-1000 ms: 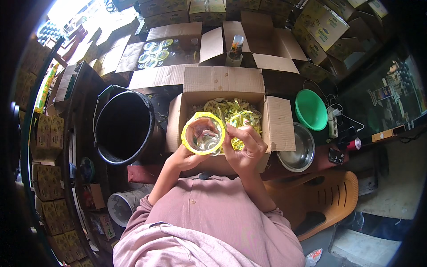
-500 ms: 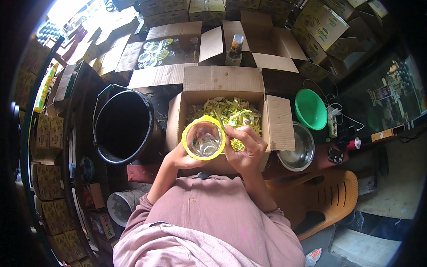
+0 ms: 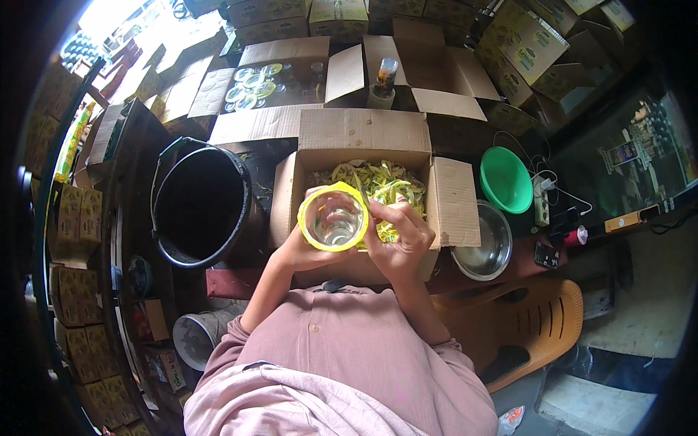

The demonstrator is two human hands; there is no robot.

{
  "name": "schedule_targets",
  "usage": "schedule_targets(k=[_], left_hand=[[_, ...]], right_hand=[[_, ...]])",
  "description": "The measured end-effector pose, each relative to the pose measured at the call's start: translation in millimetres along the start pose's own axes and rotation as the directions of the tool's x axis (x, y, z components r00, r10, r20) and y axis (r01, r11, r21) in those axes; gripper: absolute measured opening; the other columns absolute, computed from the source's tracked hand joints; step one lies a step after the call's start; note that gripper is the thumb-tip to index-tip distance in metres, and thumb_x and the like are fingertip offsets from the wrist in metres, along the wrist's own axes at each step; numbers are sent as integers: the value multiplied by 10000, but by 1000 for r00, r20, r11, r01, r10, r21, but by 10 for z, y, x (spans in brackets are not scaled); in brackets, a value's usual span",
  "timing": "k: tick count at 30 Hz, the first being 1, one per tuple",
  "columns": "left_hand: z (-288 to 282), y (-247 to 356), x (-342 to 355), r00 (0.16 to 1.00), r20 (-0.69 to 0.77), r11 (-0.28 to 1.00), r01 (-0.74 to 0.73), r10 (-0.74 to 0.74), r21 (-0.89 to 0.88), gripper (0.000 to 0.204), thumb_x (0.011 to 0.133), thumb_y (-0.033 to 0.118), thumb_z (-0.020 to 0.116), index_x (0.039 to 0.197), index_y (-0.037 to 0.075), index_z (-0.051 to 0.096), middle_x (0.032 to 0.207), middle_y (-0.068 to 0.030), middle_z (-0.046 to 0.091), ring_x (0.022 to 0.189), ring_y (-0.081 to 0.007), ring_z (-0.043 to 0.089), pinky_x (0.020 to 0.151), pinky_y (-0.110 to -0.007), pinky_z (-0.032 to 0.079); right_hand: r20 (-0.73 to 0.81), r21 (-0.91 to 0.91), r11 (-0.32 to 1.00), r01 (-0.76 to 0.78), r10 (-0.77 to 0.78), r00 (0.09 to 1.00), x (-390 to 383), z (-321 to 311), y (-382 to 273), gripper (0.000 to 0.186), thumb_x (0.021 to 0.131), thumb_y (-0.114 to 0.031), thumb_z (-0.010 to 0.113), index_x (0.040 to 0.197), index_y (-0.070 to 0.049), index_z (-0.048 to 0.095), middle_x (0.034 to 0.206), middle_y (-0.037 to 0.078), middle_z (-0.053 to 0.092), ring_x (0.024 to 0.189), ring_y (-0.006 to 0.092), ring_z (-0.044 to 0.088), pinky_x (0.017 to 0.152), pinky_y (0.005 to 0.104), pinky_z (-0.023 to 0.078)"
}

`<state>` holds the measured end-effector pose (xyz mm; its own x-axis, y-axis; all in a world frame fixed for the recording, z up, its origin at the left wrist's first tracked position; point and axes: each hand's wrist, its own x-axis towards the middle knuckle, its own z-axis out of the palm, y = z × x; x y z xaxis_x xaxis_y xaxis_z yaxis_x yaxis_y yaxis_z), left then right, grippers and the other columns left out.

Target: The person peels plastic seals and labels off clear plastic cups and containers by hand, placing the removed plastic into a cardboard box and the cleaned containers into a black bucket.

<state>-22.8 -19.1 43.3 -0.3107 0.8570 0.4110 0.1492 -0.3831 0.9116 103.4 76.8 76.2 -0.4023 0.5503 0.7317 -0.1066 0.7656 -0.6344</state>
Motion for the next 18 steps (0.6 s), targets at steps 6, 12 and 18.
schedule_targets(k=[6, 12, 18], left_hand=[[6, -53, 10, 988, -105, 979, -93, 113, 180, 670, 601, 28, 736, 1119, 40, 312, 1063, -106, 400, 1013, -202, 465, 848, -311, 424], [40, -45, -23, 990, -132, 998, -40, 47, 53, 675, 683, 1, 668, 1222, 29, 263, 1121, -124, 414, 1042, -202, 474, 868, -303, 402], [51, -123, -49, 994, -102, 997, -23, 31, 72, 683, 675, -5, 649, 1236, 29, 261, 1122, -122, 426, 1039, -201, 479, 881, -306, 394]], right_hand=[[-18, -112, 994, -16, 14, 1000, -9, 66, -47, 227, 642, 55, 646, 856, -22, 634, 658, 57, 584, 585, 129, 577, 550, 237, 469], [-31, -121, 993, -14, 10, 999, -117, 109, -23, 225, 640, 66, 634, 849, -13, 616, 681, 55, 571, 604, 116, 555, 545, 228, 436], [-40, -117, 993, -23, 18, 999, -160, 99, 6, 222, 643, 65, 625, 852, -10, 615, 688, 57, 571, 603, 119, 549, 545, 226, 430]])
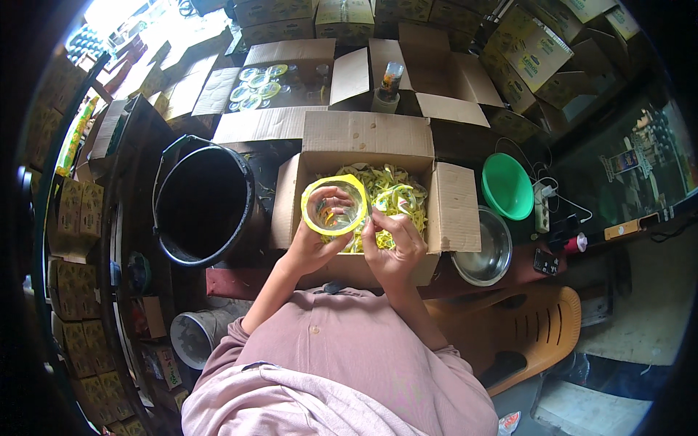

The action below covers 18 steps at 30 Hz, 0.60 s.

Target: The person peels plastic seals and labels off clear plastic cups and containers by hand, placing the removed plastic into a cardboard box and the cleaned containers into a black bucket.

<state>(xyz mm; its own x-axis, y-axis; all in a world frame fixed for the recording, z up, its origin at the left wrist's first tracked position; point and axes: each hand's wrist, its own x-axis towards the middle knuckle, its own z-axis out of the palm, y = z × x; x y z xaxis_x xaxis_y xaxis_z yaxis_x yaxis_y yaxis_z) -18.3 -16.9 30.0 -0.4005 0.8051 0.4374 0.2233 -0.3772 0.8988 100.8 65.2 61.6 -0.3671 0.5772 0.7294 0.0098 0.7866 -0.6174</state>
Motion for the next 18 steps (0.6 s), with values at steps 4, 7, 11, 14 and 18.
schedule_targets(k=[4, 7, 11, 14, 18], left_hand=[[-16, 10, -12, 995, 83, 999, 45, -47, 27, 653, 650, 2, 631, 1219, 28, 312, 1110, -102, 449, 1026, -196, 484, 878, -298, 396], [-49, -9, -6, 986, 140, 995, 98, -95, -14, 645, 644, 25, 640, 1209, 27, 330, 1117, -108, 446, 1027, -205, 481, 883, -304, 393], [-68, 34, 20, 977, 207, 999, 54, -54, 5, 638, 637, 53, 648, 1200, 25, 349, 1111, -119, 450, 1032, -216, 473, 900, -314, 380], [-79, 46, 29, 973, 225, 998, 51, -44, -27, 628, 608, 89, 655, 1171, 21, 385, 1100, -128, 455, 1032, -225, 466, 907, -320, 368], [-113, 65, 47, 960, 278, 995, 49, -23, -88, 595, 576, 125, 644, 1120, 12, 431, 1091, -122, 458, 1015, -220, 468, 899, -320, 365]], right_hand=[[-11, 21, 1000, 6, -6, 1000, 51, -33, 41, 229, 641, 65, 622, 857, -10, 616, 687, 57, 568, 602, 119, 543, 542, 221, 423], [29, 74, 997, 14, -16, 999, 97, -78, 127, 240, 636, 71, 631, 863, -8, 614, 679, 56, 559, 604, 118, 540, 547, 216, 421], [87, 113, 993, 19, -29, 996, 108, -103, 170, 241, 642, 70, 650, 867, -5, 612, 678, 50, 553, 613, 111, 540, 555, 212, 420], [107, 128, 992, 10, -24, 994, 99, -116, 192, 240, 643, 64, 662, 868, -5, 613, 685, 49, 554, 623, 110, 542, 564, 213, 425], [137, 159, 987, 20, -42, 990, 109, -101, 153, 253, 632, 61, 675, 870, -1, 611, 695, 51, 555, 640, 111, 546, 583, 212, 434]])
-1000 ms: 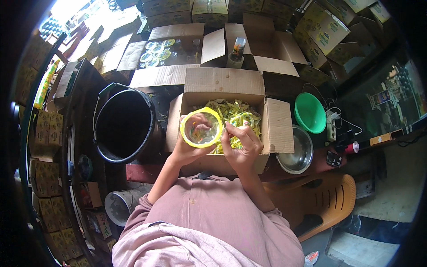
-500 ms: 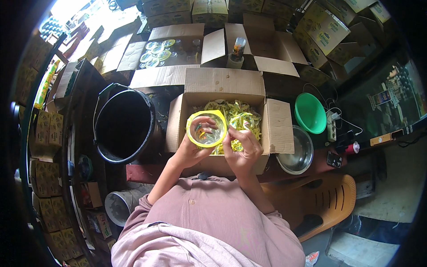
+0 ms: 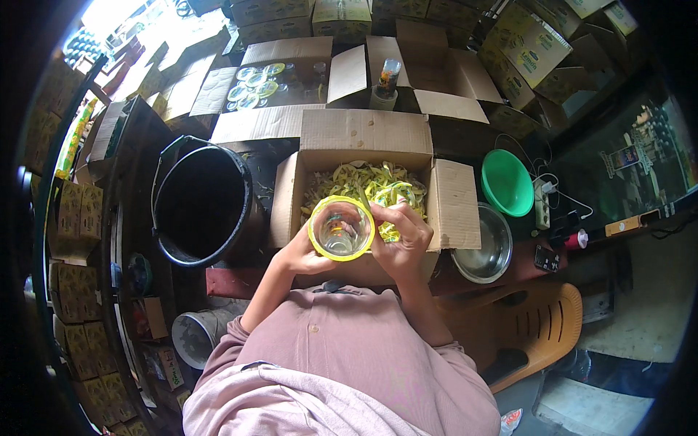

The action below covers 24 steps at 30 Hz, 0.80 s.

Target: The person peels plastic seals and labels off clear plastic cups and containers by hand, placing the removed plastic into a cardboard box and the cleaned containers into a black bucket.

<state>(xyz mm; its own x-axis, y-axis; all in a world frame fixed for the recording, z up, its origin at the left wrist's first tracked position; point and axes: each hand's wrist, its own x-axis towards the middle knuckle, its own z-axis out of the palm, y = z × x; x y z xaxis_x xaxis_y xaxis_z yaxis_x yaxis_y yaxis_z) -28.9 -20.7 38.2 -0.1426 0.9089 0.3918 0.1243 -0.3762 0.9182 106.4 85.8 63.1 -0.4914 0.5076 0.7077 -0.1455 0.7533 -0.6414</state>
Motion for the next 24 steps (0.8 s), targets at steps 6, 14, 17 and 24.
schedule_targets(k=[6, 14, 17, 24], left_hand=[[113, 2, -2, 994, -102, 991, 14, -28, -136, 649, 615, 122, 705, 1161, 11, 372, 1093, -98, 424, 977, -169, 476, 861, -298, 391], [154, -113, -19, 933, -360, 987, -61, 3, -151, 703, 663, 81, 734, 1211, 24, 298, 1134, -89, 361, 1002, -166, 449, 836, -277, 410], [178, -82, -13, 927, -374, 979, -84, 10, -183, 715, 659, 50, 732, 1216, 35, 285, 1136, -91, 357, 984, -164, 459, 809, -274, 426], [190, -74, -1, 923, -384, 976, -95, 13, -195, 776, 620, 77, 776, 1213, 56, 275, 1110, -84, 359, 958, -162, 475, 756, -263, 456]], right_hand=[[-112, -8, 997, -76, 74, 991, -57, 63, -26, 211, 631, 49, 653, 828, -19, 620, 685, 51, 595, 610, 128, 582, 570, 240, 456], [-161, -56, 996, -64, 54, 986, -85, 122, -219, 207, 672, 73, 625, 860, 0, 579, 725, 49, 555, 636, 101, 546, 572, 209, 444], [-185, -72, 996, -57, 43, 982, -86, 152, -272, 197, 663, 57, 637, 847, -5, 601, 706, 58, 573, 616, 119, 564, 552, 224, 452], [-194, -160, 987, -29, -3, 981, -98, 172, -319, 205, 644, 46, 654, 833, -16, 604, 668, 49, 549, 575, 119, 534, 522, 215, 429]])
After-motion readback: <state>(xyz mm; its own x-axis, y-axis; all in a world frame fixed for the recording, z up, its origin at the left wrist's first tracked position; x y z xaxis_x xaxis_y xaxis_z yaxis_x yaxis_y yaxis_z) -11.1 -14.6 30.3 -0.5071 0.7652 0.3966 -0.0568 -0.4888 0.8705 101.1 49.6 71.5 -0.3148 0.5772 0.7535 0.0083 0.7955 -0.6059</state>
